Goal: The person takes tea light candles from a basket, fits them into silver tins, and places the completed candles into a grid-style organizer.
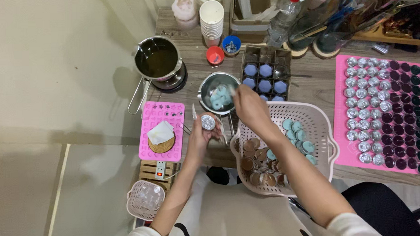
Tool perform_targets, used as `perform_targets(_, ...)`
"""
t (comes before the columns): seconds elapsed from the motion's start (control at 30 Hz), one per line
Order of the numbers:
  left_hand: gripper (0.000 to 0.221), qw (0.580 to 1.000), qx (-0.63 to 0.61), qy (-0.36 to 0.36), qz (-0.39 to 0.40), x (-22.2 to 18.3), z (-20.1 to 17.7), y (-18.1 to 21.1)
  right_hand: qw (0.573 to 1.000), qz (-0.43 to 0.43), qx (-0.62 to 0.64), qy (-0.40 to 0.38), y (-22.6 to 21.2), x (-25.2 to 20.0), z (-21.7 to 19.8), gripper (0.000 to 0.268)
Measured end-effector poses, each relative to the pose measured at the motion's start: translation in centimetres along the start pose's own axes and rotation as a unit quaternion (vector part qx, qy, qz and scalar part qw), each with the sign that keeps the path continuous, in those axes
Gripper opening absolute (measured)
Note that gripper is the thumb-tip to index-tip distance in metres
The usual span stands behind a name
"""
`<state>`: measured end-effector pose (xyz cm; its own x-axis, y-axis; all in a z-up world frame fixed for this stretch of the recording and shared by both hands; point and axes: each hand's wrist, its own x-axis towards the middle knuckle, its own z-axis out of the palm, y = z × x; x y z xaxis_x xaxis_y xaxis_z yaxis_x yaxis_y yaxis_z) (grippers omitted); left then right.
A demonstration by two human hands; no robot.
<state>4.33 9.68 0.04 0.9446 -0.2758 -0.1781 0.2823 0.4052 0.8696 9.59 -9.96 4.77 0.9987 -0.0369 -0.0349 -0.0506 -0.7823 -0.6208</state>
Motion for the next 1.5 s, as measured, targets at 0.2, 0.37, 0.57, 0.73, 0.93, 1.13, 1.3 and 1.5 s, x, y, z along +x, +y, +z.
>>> perform_targets(0.2, 0.04, 0.999, -0.006, 0.048, 0.006, -0.8, 1.0, 2.8, 0.991, 0.011, 0.127, -0.038, 0.2, 1.9, 3.1, 0.03)
perform_targets(0.37, 0.055, 0.999, -0.035, -0.03, 0.006, -0.4, 3.8, 3.0, 0.856, 0.055, 0.475, -0.196, 1.7, -5.3, -0.6, 0.037)
perform_targets(0.57, 0.085, 0.982, 0.026, -0.167, -0.083, 0.6, 10.5, -1.0, 0.804, 0.17, 0.562, -0.094, 7.2, -12.9, -5.4, 0.025)
perform_targets(0.73, 0.087, 0.962, 0.148, -0.212, -0.093, 2.6, 13.6, -5.0, 0.756, 0.216, 0.585, 0.199, 20.8, -19.3, -7.1, 0.022)
perform_targets(0.93, 0.075, 0.77, 0.614, -0.127, -0.122, 3.2, 13.2, -9.5, 0.647, 0.375, 0.562, 0.353, 37.4, -23.1, -1.1, 0.021)
perform_targets(1.13, 0.067, 0.715, 0.691, -0.099, -0.027, 2.3, 11.0, -12.6, 0.578, 0.366, 0.626, 0.375, 42.2, -21.7, 2.6, 0.024)
perform_targets(1.3, 0.054, 0.704, 0.705, -0.077, -0.031, 2.3, 10.9, -13.9, 0.582, 0.411, 0.575, 0.403, 40.9, -20.4, 2.4, 0.032)
perform_targets(1.5, 0.048, 0.668, 0.737, -0.08, -0.061, 2.7, 12.4, -13.8, 0.593, 0.441, 0.545, 0.397, 40.8, -19.5, 1.9, 0.034)
